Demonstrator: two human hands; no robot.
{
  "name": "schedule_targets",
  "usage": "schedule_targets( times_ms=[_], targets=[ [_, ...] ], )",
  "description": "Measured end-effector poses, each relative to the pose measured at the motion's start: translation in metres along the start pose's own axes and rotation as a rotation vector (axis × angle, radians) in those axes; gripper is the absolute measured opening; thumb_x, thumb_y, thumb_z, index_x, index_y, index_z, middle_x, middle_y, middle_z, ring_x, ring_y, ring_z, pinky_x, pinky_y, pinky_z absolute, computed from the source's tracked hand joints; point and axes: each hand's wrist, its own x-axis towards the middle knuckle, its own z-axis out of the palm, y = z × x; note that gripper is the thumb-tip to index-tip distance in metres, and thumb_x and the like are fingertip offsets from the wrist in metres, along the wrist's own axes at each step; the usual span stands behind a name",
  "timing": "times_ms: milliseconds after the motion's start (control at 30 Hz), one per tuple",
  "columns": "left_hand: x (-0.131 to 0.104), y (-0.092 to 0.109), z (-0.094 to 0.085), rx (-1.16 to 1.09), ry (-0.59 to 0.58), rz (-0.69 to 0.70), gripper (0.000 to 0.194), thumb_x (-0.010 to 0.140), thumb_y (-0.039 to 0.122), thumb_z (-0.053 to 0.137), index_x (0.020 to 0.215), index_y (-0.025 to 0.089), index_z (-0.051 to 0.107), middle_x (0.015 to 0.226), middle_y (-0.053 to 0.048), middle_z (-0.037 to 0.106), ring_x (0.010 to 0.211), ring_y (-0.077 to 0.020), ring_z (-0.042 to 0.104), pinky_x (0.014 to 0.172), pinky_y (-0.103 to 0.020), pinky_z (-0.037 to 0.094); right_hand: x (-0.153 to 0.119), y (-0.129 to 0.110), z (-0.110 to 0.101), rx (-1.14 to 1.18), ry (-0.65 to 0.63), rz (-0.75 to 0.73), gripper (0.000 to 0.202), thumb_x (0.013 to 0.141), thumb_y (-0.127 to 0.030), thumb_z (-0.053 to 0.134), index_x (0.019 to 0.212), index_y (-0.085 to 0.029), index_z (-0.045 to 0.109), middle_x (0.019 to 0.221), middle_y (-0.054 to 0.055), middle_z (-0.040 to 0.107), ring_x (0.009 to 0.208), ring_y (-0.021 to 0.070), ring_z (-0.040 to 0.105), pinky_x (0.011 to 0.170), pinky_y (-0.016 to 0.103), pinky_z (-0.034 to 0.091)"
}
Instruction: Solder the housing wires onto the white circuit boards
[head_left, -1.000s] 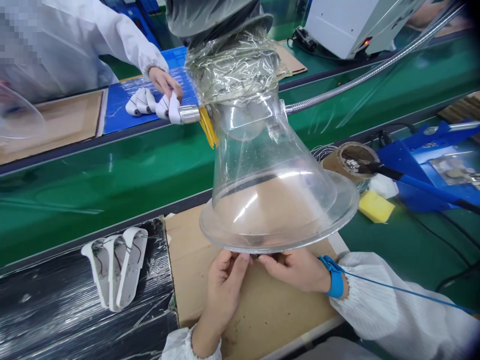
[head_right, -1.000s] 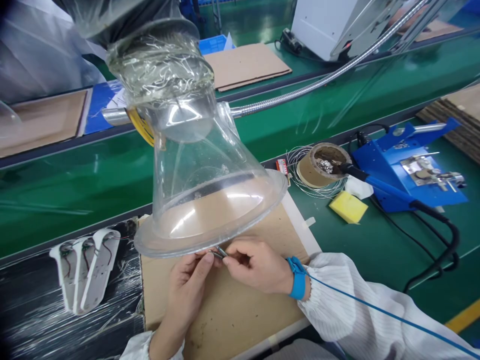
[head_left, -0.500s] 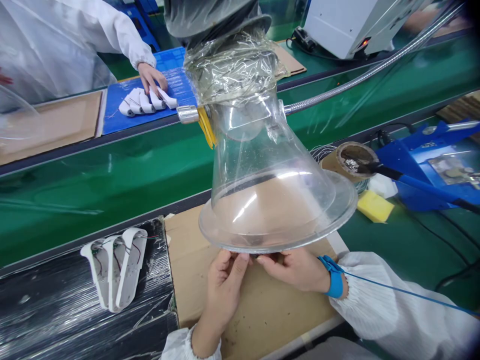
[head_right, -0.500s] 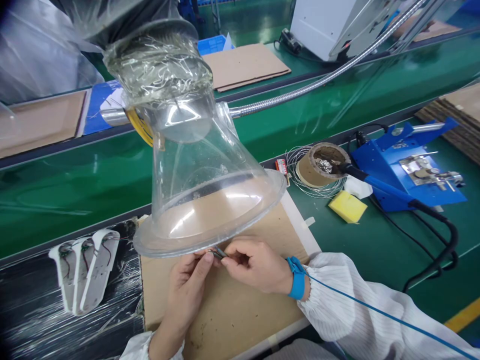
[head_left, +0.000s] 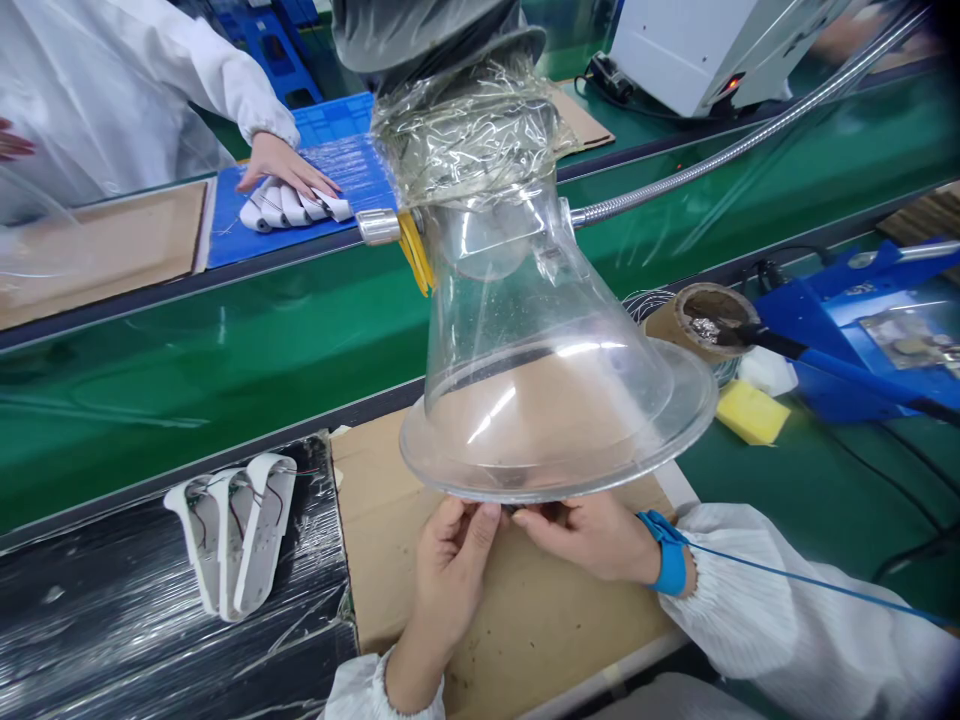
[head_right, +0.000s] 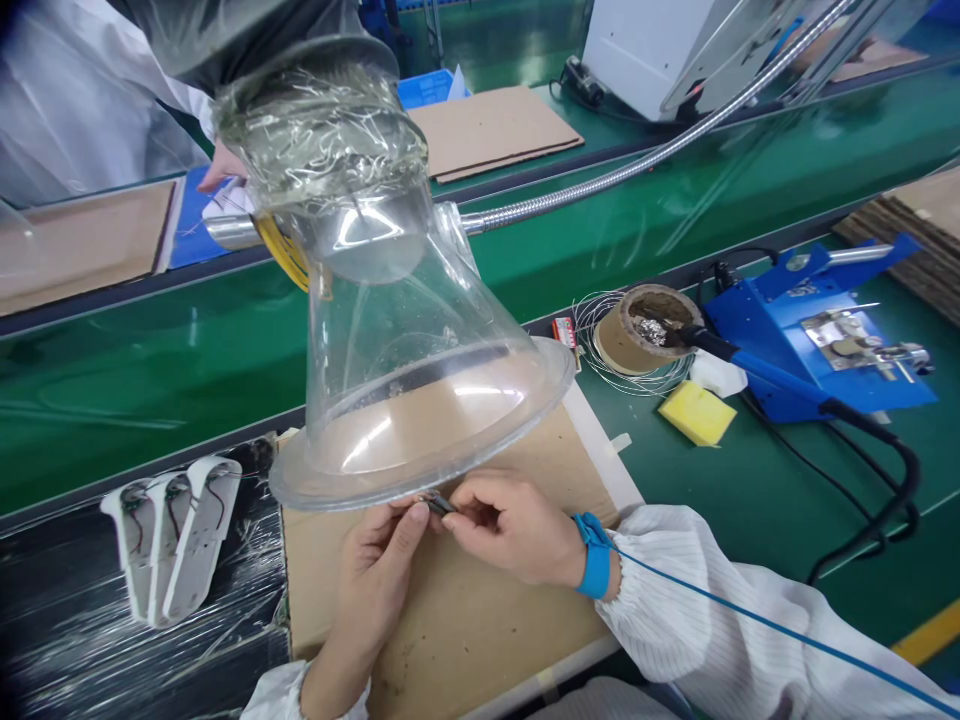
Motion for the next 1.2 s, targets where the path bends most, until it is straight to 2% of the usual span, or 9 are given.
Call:
schedule_targets(
  times_ms=[167,300,533,767,1000,1200],
  targets=[
    [0.0019,0.0024,0.0018,-0.040,-0.009,0.015,0.011,0.100,0.036,0.076,0.102,0.029,0.084,0.089,0.000,0.082,0.082,-0.0090,0.074,0.081,-0.013,0.059,0.0002,-0.0021,0.0011,-0.016,0.028,0.025,0.019,0.095,-0.032,0.067,0.080,-0.021,0.064,0.074,0.000,0.063,0.071,0.0157,0.057,0.070,0.030,0.048],
    [0.0023,0.0057,0.0029,-0.059,-0.008,0.013,0.010,0.099,0.035,0.077,0.102,0.030,0.085,0.092,0.000,0.083,0.080,-0.0088,0.074,0.084,-0.016,0.060,0.0001,-0.0033,0.0014,-0.020,0.041,0.017,0.023,0.095,-0.033,0.068,0.077,-0.021,0.061,0.072,-0.002,0.060,0.069,0.0148,0.055,0.066,0.030,0.045],
    [0.0011,0.0042,0.0014,-0.038,0.006,0.012,0.011,0.099,0.036,0.076,0.100,0.028,0.084,0.088,0.000,0.082,0.080,-0.0087,0.074,0.080,-0.013,0.059,0.0006,-0.0031,0.0017,-0.015,0.042,0.025,0.024,0.096,-0.034,0.068,0.077,-0.022,0.061,0.074,0.000,0.062,0.071,0.0155,0.056,0.066,0.030,0.044],
    [-0.0001,0.0017,-0.0001,-0.016,0.008,0.006,0.014,0.100,0.037,0.075,0.097,0.026,0.083,0.086,0.000,0.081,0.080,-0.0091,0.073,0.080,-0.014,0.058,0.0016,-0.0052,0.0001,-0.015,0.026,0.034,0.025,0.096,-0.033,0.068,0.076,-0.022,0.058,0.071,-0.002,0.057,0.069,0.0142,0.053,0.066,0.030,0.044],
    [-0.0007,-0.0028,-0.0013,0.011,0.026,-0.011,0.022,0.100,0.041,0.074,0.092,0.021,0.080,0.079,-0.002,0.077,0.075,-0.0127,0.071,0.074,-0.020,0.059,0.0012,-0.0033,0.0006,-0.033,0.036,0.023,0.023,0.096,-0.031,0.069,0.077,-0.022,0.060,0.074,0.000,0.061,0.072,0.0157,0.057,0.068,0.029,0.048],
    [-0.0008,-0.0034,-0.0025,0.036,0.022,-0.038,0.027,0.101,0.043,0.072,0.090,0.019,0.077,0.079,-0.003,0.075,0.074,-0.0147,0.070,0.074,-0.023,0.057,0.0008,-0.0027,-0.0006,-0.029,0.031,0.025,0.017,0.096,-0.033,0.070,0.084,-0.022,0.068,0.079,0.003,0.069,0.076,0.0182,0.063,0.073,0.031,0.055]
  ],
)
